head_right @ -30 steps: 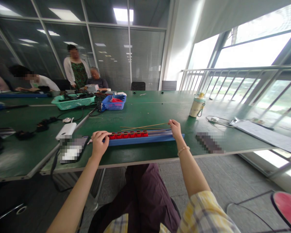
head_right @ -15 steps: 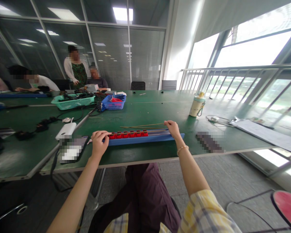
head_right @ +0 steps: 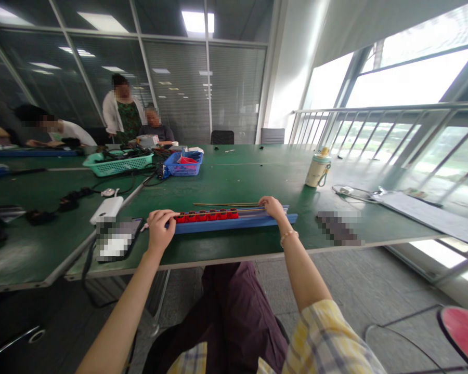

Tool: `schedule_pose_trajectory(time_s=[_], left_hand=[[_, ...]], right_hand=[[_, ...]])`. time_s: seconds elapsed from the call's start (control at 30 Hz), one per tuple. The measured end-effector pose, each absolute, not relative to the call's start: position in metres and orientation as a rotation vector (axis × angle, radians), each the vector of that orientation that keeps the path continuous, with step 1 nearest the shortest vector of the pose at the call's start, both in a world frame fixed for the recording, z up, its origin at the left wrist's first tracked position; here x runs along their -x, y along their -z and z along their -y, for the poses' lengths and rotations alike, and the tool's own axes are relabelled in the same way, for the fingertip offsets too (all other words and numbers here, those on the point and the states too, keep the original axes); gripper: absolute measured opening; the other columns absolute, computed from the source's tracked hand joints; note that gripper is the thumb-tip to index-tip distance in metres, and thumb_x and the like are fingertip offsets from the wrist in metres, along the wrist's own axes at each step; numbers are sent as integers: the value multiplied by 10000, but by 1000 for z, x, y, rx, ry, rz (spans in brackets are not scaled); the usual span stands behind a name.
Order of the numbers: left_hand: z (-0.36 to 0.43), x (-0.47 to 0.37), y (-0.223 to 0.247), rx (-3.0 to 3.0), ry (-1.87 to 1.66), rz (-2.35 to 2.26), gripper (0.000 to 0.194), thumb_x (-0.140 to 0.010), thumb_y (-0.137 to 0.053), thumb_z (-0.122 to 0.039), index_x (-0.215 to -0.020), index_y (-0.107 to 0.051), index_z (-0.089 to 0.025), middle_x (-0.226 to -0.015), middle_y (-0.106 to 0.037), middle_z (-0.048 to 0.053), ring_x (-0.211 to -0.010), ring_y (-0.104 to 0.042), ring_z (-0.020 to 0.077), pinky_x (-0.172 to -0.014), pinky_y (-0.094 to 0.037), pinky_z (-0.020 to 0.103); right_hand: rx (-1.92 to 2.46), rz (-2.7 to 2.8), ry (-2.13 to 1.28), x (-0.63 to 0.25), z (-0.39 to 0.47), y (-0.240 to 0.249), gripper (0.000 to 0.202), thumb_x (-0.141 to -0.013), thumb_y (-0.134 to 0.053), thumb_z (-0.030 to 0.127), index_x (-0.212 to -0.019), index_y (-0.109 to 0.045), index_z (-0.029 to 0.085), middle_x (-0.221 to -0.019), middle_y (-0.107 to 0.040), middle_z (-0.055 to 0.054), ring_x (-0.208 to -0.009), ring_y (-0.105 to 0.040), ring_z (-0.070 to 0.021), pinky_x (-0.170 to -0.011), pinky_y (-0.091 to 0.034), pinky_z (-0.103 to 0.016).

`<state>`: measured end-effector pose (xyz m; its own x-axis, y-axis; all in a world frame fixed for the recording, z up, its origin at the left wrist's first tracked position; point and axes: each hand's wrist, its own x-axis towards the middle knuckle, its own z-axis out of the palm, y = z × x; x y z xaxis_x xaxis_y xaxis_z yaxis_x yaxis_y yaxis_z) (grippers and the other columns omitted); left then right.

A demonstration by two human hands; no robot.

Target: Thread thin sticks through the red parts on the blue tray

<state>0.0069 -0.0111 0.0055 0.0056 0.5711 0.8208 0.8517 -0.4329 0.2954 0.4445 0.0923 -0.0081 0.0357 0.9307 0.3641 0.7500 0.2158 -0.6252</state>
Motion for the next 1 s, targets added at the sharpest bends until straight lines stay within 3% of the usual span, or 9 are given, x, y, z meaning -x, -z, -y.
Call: schedule_pose_trajectory(time_s=[0.23, 0.6, 0.7, 0.87, 1.0], left_hand=[[10, -6, -5, 1999, 1397, 1467, 268, -888, -488, -182, -888, -745, -254, -966, -710, 52, -1023, -549, 258, -920, -419, 432], [10, -6, -4, 1994, 1397, 1456, 262, -890, -493, -179, -886, -745, -250, -960, -710, 50, -1021, -544, 255, -920, -421, 428], [9, -5, -3, 1997, 1404, 1442, 262, -890, -492, -174, -887, -744, -245, -959, -713, 48, -1012, -541, 251, -923, -425, 427], [10, -6, -4, 1996, 1405, 1452, 258, -887, -495, -172, -878, -743, -239, -955, -713, 48, -1007, -545, 249, -923, -431, 423], [10, -6, -5, 1989, 1411, 1452, 257, -884, -496, -170, -868, -741, -243, -950, -712, 48, -1005, -548, 251, -923, -429, 423]], right_hand=[[1700, 1867, -287, -445, -95, 8, 255, -717, -585, 234, -801, -825, 256, -659, -733, -52, -717, -645, -230, -674, -467, -285], [1794, 1930, -190, -448, -100, 10, 248, -716, -605, 217, -817, -828, 257, -722, -762, -48, -663, -648, -191, -607, -455, -239], [1838, 1975, -194, -445, -98, 6, 263, -750, -612, 228, -889, -830, 274, -765, -777, -42, -709, -679, -195, -651, -484, -228], [2050, 2050, -92, -442, -94, 2, 409, -814, -523, 181, -1099, -791, 299, -1017, -788, -26, -897, -714, -201, -730, -498, -221], [2051, 2055, -90, -440, -92, 1, 422, -819, -518, 166, -1117, -788, 295, -1006, -788, -34, -902, -717, -207, -740, -498, -226]])
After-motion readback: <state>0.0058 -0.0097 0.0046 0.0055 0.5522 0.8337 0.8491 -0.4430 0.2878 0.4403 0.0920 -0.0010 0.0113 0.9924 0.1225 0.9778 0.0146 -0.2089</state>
